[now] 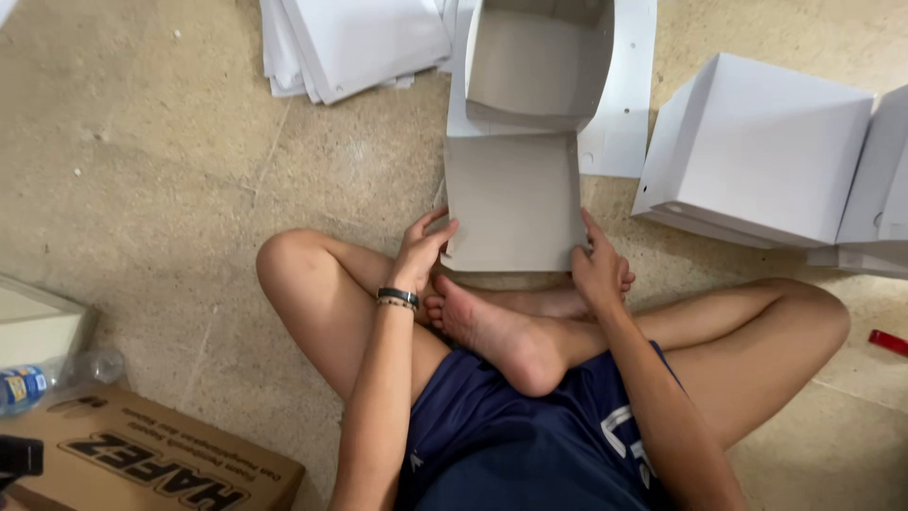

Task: The person sits on the floor and assembles white cardboard boxes by folding the flat pieces and inserting tabs into slots. They handle the boxes one at a time, stacking the finished ones to the side.

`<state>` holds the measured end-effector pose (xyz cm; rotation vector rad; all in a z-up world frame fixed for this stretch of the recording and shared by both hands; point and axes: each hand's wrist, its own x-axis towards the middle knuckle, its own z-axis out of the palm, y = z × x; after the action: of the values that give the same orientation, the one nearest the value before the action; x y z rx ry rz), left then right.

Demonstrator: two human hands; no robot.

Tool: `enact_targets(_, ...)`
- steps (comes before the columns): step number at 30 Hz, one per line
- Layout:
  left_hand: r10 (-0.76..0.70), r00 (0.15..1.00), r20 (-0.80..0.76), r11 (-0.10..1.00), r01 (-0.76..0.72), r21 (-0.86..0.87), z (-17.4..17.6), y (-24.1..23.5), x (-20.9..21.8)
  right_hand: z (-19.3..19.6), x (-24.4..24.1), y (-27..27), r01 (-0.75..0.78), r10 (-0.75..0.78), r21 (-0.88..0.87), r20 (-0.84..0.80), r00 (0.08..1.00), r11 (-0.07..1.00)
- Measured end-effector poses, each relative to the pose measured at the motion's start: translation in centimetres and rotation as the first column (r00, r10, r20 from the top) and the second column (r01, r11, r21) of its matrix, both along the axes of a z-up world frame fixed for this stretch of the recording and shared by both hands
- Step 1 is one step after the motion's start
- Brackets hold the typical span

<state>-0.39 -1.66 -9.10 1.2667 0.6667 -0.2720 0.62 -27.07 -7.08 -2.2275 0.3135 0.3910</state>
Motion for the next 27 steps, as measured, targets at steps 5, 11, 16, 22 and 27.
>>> enact_targets(5, 0.003, 1.0, -0.003, 0.985, -0.003, -0.174, -3.7, 0.1, 0.4, 3.2, -0.5, 1.3, -0.027, 0.056, -0.132, 0.222, 0.974, 0.991)
enact_targets(11, 0.016, 1.0, -0.013, 0.973, -0.018, -0.232, -3.0, -0.2, 0.2, 5.3, -1.8, 2.5, -0.085, 0.424, -0.484, 0.651, 0.63, 0.871)
enact_targets(16, 0.009, 1.0, -0.01, 0.961, -0.011, -0.275, -1.1, -1.2, -0.1, 5.1, -4.2, 4.7, -0.325, 0.509, -0.401, 0.553, 0.659, 0.857)
enact_targets(22, -0.007, 0.999, 0.047, 0.925, 0.024, -0.38, -0.8, -2.9, -0.6, 4.3, -5.6, 7.1, -0.4, 0.404, -0.126, 0.518, 0.753, 0.908)
enact_targets(27, 0.025, 0.998, 0.053, 0.92, -0.002, -0.392, -0.8, -3.5, -1.1, 1.9, -6.0, 6.0, -0.316, 0.368, -0.188, 0.523, 0.769, 0.93)
